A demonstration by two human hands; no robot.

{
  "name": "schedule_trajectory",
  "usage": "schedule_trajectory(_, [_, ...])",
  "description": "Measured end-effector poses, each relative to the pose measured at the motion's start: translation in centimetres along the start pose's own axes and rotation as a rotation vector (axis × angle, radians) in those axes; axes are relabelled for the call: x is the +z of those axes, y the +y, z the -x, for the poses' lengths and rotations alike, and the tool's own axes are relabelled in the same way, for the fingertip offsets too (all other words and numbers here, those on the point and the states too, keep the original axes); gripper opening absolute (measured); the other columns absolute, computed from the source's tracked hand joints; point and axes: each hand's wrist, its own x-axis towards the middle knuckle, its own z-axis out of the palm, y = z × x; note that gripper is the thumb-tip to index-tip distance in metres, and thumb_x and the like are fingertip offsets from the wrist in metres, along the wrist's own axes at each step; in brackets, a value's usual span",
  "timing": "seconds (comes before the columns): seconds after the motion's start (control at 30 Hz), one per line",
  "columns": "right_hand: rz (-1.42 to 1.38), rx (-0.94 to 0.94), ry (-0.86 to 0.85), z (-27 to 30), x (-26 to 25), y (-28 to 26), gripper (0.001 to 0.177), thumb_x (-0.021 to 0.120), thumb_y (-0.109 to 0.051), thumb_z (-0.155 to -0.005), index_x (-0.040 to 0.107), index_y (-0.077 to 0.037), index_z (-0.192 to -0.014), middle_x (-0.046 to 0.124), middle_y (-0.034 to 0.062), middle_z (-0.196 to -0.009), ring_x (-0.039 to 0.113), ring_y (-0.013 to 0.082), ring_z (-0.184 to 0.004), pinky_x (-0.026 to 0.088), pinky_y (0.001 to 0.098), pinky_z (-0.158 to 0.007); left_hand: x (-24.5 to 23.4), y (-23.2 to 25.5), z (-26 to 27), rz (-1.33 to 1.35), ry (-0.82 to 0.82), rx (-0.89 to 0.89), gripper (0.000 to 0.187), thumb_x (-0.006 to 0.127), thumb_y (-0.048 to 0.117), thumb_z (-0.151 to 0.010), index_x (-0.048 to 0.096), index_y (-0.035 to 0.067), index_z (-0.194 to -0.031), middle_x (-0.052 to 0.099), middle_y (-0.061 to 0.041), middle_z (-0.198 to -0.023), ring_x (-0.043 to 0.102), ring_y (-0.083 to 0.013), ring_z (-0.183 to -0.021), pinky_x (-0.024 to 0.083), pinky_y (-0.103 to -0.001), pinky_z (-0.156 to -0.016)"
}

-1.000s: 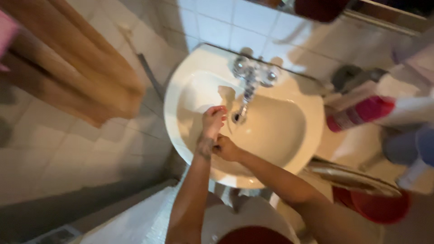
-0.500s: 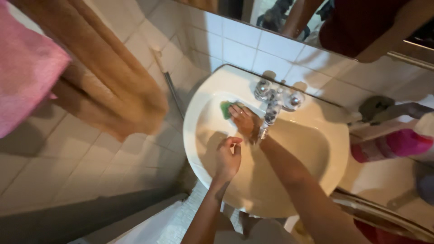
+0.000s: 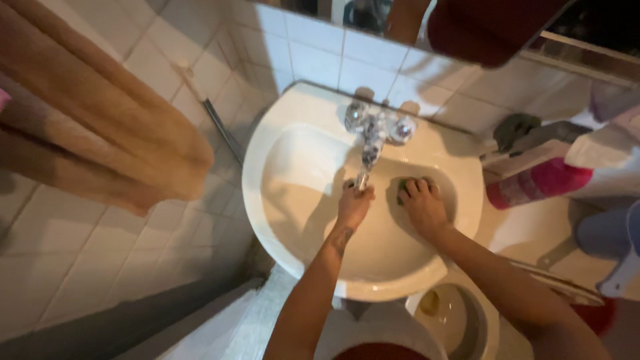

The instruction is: The person washes a green sponge and an orange cloth under running water, then uses the orange cloth to wipe the sink basin, faucet, and surrounding surfaces. The person finishes by hanging the orange cloth on a wall-mounted towel rack.

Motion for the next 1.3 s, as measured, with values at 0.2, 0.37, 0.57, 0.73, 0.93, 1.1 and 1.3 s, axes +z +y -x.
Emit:
schedule_trajectory(0.2, [-0.959, -0.315, -0.067, -1.8, 5.8, -11.2, 0.030, 0.071, -0.014, -0.084, 0.071, -0.012, -0.113, 0.064, 0.0165, -0.119, 0.055, 0.0381, -0.115, 0.041, 0.0508, -0.101, -0.3, -5.4, -1.3, -0.093, 0.141, 0.121, 0.031, 0.053, 0.031, -0.106, 0.068, 0.004, -0.114, 0.074, -0.019, -0.103, 0.070, -0.0338, -0.093, 0.053, -0.046, -0.079])
schedule_trajectory(0.37, [-1.377, -0.426, 0.292, -10.6, 6.9, -17.3, 0.066, 0.071, -0.012, -0.083, 0.045, 0.003, -0.142, 0.053, 0.0197, -0.136, 0.048, 0.0359, -0.125, 0.039, 0.0458, -0.102, -4.8, -5.3, -1.1, 0.080, 0.170, -0.071, 0.055, 0.048, 0.001, -0.083, 0.048, 0.016, -0.136, 0.061, -0.015, -0.127, 0.064, -0.0302, -0.110, 0.060, -0.048, -0.074])
schedule_trajectory(0.57, [-0.461, -0.247, 0.555, -14.7, 3.5, -11.5, 0.036, 0.073, -0.030, -0.072, 0.069, -0.014, -0.104, 0.063, 0.0108, -0.110, 0.060, 0.0349, -0.101, 0.052, 0.0463, -0.085, -8.5, -5.0, -1.2, -0.074, 0.313, 0.405, 0.029, 0.064, 0.005, -0.087, 0.065, 0.005, -0.115, 0.072, -0.014, -0.111, 0.071, -0.0266, -0.102, 0.058, -0.037, -0.084])
schedule_trajectory(0.73, [-0.626, -0.096, -0.064, -8.0, 5.5, -10.6, 0.021, 0.070, -0.019, -0.082, 0.072, -0.011, -0.101, 0.063, 0.0141, -0.118, 0.061, 0.0375, -0.105, 0.054, 0.0473, -0.076, -7.3, -6.6, -2.1, -0.138, 0.305, 0.310, 0.027, 0.064, 0.006, -0.087, 0.073, 0.005, -0.113, 0.076, -0.013, -0.106, 0.074, -0.0261, -0.100, 0.057, -0.036, -0.090])
schedule_trajectory(0.93, [-2.696, 0.460, -0.446, -5.9, 4.7, -8.3, 0.048, 0.056, -0.014, -0.076, 0.071, -0.007, -0.121, 0.074, 0.0136, -0.114, 0.070, 0.0304, -0.103, 0.055, 0.0428, -0.095, -2.6, -6.8, -1.9, 0.078, 0.198, 0.283, 0.031, 0.060, 0.014, -0.095, 0.069, 0.006, -0.123, 0.075, -0.015, -0.115, 0.072, -0.0287, -0.106, 0.056, -0.037, -0.094])
schedule_trajectory(1.1, [-3.094, 0.702, -0.370, -5.7, -0.1, -8.6, 0.034, 0.057, -0.026, -0.100, 0.060, -0.006, -0.127, 0.069, 0.0115, -0.118, 0.066, 0.0285, -0.109, 0.053, 0.0501, -0.101, -2.5, -0.5, 3.5, -0.193, 0.176, 0.413, 0.047, 0.071, 0.022, -0.096, 0.057, 0.007, -0.138, 0.061, -0.019, -0.136, 0.054, -0.0409, -0.127, 0.041, -0.049, -0.108])
schedule_trajectory(1.3, [-3.029, 0.262, -0.229, -7.1, 1.8, -10.2, 0.054, 0.054, 0.007, -0.094, 0.057, -0.013, -0.144, 0.062, 0.0113, -0.125, 0.064, 0.0224, -0.105, 0.054, 0.0359, -0.088, -5.6, 3.3, 8.4, -0.513, 0.305, 0.435, 0.060, 0.079, 0.017, -0.081, 0.057, 0.007, -0.135, 0.045, -0.025, -0.152, 0.029, -0.0505, -0.142, 0.021, -0.063, -0.113])
